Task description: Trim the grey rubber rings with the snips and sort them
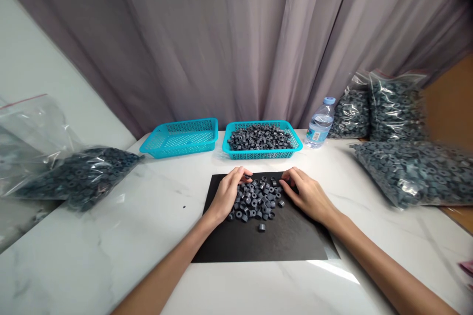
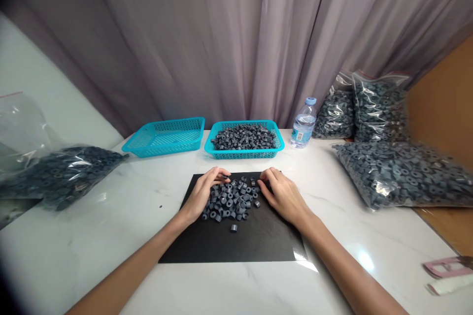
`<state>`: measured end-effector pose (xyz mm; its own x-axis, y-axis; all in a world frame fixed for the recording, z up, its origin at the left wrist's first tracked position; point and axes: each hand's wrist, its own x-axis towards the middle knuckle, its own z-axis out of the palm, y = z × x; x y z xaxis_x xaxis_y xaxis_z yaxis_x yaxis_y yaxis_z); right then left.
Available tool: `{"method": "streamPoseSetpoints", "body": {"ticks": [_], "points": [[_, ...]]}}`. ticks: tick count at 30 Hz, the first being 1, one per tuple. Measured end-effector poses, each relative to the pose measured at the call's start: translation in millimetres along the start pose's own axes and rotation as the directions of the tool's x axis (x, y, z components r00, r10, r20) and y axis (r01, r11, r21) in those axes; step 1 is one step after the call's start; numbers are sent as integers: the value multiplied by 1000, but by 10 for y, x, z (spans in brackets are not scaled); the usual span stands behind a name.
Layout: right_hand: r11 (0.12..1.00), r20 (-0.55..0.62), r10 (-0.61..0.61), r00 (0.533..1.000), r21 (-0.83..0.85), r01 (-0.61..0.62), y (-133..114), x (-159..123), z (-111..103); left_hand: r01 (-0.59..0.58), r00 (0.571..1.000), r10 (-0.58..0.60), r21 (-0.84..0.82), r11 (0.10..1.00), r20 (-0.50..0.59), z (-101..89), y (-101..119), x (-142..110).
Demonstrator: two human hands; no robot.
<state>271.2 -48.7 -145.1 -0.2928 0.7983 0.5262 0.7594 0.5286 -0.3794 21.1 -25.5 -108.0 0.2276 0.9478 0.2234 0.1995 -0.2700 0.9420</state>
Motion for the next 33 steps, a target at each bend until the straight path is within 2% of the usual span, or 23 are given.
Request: {"method": "streamPoseSetpoints", "body": {"ticks": [12,23,33], "points": [[1000,-14,24,1000,-10,-24,-4,3,-8,1,997,-5,48,999,72,3,-20,-10],[998,-57,61,997,13,-60,43,-13,54,-50,998,47,110,993,35,10,-24,-4],[1000,-15,18,1000,-15,-19,0,-5,9,-47,999,44,108,993,24,17,-56,5]]}}
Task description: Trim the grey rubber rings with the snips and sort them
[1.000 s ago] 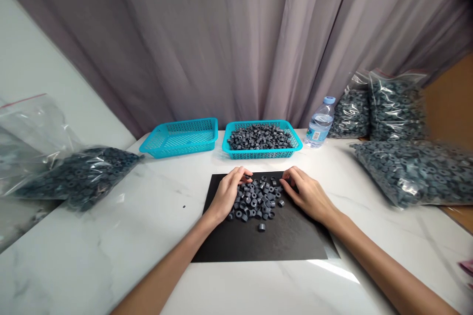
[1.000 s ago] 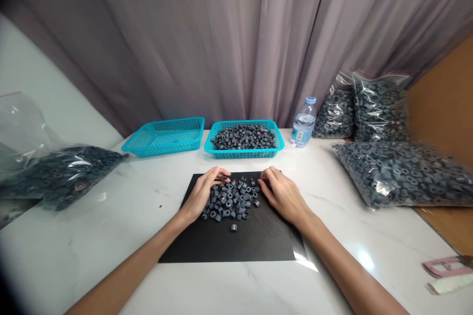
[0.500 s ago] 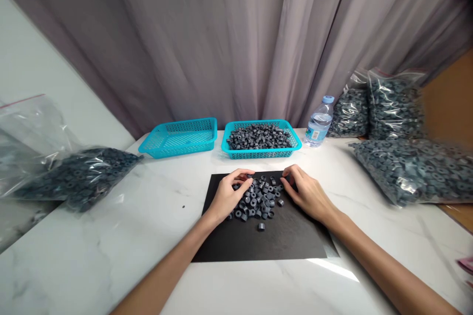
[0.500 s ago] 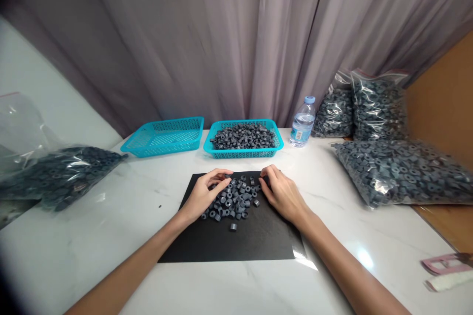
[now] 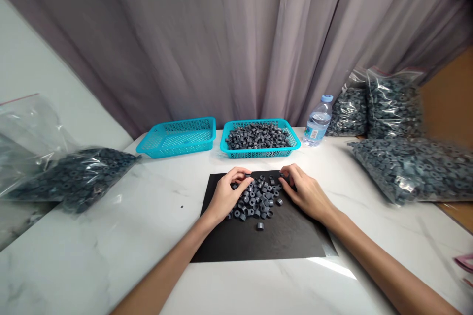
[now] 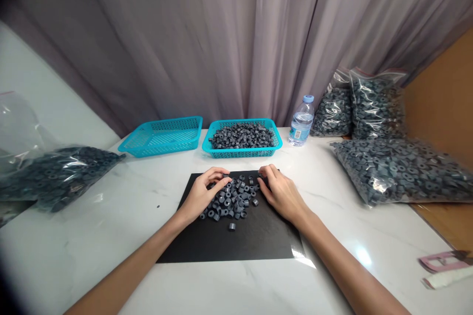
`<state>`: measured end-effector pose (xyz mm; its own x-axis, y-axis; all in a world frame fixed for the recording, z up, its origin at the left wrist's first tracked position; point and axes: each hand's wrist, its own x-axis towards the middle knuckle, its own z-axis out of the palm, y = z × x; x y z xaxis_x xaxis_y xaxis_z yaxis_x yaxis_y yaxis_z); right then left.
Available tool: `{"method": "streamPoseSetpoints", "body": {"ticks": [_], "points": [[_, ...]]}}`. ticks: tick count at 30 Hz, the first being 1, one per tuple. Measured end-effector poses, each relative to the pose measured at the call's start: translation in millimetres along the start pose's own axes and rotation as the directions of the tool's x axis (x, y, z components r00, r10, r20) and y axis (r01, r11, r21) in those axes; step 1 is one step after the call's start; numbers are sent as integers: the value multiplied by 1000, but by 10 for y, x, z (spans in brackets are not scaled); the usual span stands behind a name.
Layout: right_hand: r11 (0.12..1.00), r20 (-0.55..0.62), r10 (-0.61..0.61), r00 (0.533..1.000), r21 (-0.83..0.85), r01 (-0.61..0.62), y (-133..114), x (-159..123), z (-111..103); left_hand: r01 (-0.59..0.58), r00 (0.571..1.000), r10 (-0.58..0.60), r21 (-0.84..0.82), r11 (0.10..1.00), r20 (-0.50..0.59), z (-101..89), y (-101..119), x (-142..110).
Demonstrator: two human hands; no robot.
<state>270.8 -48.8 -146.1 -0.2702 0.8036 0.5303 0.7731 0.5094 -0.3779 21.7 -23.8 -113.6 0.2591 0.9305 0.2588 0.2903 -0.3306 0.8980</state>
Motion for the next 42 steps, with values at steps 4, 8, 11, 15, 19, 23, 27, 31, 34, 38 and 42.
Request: {"method": "streamPoseSetpoints", "body": {"ticks": [4,8,11,15,19,23,27,31,34,38,42], "points": [[1000,8,-7,1000,-2,7,-8,4,-5,4,1000,-4,-4,1000,11,1,17,-18],[1000,8,-6,1000,-2,6,-11,6,-15,12,1000,-12,-8,1000,14,-4,30,-26],[1000,8,-2,1000,-2,2,-15,10,-21,12,1000,-12,-11,1000,16,-6,36,-24],[1000,13,1,1000,0,-1,-12,8,-12,7,999,-6,-23,1000,32,-9,48,-22],[1000,14,2,1000,2,-2,2,2,1,5,999,-4,-30,1000,41,-16,50,-19],[1000,14,0,1000,4,0,2,7,-6,8,999,-7,-29,1000,38,-20,56,-17],[1000,10,-1,1000,5,1,-3,13,-19,13,1000,-13,-19,1000,17,-13,78,-23],[1000,9,-5,1000,9,5,12,7,-11,13,1000,-13,-8,1000,5,-5,82,-31],[1000,6,-5,1000,13,5,25,-1,1,5,1000,-5,2,1000,12,-6,67,-35],[1000,12,-6,1000,14,6,26,-3,4,0,1000,-1,12,1000,17,-10,55,-39],[1000,25,-13,1000,17,12,29,0,0,-1,1000,1,7,1000,20,-9,66,-39]]}}
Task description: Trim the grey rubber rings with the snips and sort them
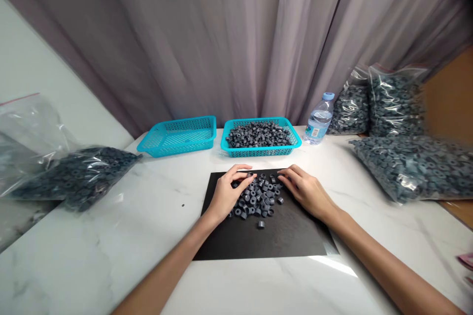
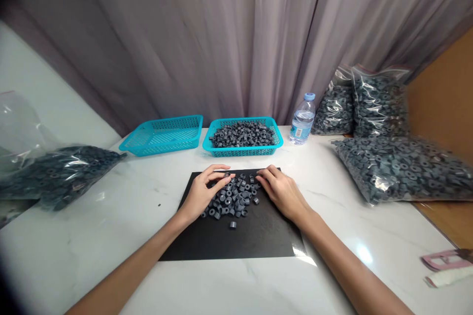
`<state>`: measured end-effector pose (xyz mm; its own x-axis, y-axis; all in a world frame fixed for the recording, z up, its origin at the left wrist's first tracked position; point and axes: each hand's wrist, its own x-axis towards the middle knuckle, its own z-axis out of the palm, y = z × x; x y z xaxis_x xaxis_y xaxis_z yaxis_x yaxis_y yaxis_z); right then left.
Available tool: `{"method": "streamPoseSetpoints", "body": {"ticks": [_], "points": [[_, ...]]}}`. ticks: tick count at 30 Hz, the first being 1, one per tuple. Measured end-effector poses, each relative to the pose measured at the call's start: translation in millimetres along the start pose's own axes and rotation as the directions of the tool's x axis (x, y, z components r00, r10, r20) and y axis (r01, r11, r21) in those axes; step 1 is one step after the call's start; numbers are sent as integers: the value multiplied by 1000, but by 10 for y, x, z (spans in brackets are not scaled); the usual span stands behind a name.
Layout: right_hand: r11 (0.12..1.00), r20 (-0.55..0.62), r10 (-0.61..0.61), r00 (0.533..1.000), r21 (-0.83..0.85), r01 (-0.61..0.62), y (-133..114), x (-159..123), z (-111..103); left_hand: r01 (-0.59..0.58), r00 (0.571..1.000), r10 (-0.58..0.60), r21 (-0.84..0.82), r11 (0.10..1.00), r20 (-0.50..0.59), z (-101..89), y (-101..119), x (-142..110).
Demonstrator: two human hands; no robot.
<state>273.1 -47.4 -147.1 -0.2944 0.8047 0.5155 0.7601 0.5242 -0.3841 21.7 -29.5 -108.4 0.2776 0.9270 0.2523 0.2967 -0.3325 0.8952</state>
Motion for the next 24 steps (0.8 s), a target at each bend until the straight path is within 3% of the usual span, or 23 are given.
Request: {"method": "streamPoseSetpoints", "body": {"ticks": [24], "points": [[1000,-23,0,1000,12,0,44,-30,15,-18,1000,18,-25,1000,-2,8,-45,13]]}}
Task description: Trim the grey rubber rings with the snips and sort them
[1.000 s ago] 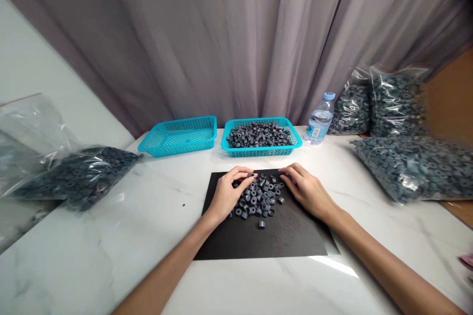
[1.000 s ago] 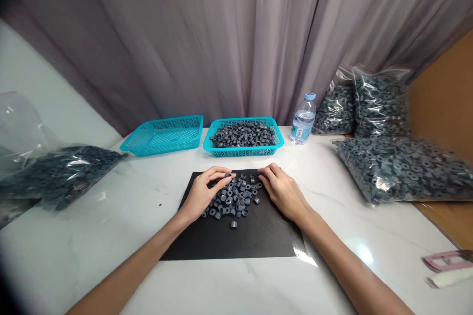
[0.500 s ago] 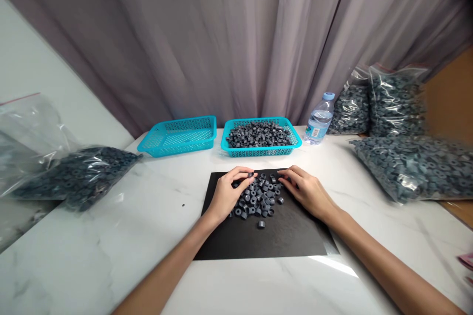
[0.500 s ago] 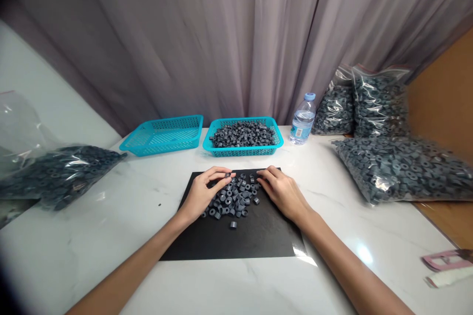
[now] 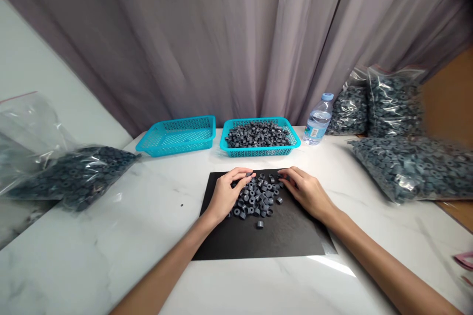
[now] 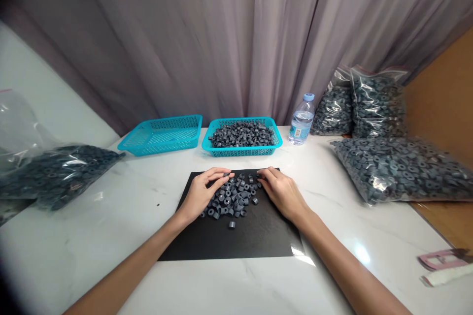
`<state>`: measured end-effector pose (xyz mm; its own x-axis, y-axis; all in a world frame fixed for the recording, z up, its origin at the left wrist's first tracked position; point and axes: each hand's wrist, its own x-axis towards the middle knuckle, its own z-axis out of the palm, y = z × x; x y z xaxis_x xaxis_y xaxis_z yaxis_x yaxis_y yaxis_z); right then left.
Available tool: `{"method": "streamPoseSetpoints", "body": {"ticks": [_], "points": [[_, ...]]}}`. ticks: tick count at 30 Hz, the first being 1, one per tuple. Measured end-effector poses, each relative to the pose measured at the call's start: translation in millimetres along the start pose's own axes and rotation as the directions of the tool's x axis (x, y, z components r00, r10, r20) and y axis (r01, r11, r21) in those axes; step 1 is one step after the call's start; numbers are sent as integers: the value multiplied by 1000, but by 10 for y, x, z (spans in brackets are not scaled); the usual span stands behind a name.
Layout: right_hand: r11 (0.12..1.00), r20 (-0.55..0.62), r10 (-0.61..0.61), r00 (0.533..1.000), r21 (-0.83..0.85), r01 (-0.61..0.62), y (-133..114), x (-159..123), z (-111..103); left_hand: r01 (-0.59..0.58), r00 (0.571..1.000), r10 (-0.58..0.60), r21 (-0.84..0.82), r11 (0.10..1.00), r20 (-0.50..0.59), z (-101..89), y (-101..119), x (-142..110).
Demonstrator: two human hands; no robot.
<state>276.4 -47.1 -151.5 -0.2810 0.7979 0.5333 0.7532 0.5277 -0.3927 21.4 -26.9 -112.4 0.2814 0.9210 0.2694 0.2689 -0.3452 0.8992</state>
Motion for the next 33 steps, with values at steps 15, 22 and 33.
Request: {"method": "streamPoseSetpoints", "body": {"ticks": [15,22,33], "points": [[999,3,-42,999,-23,42,48,-2,-1,-14,1000,14,-4,1000,-24,1,2,19],[999,2,-41,999,-20,41,60,-8,7,-23,996,27,49,999,-84,-5,-26,31],[998,-14,-59,998,-18,59,89,39,37,4,997,-6,-20,1000,-79,-12,-91,46]]}}
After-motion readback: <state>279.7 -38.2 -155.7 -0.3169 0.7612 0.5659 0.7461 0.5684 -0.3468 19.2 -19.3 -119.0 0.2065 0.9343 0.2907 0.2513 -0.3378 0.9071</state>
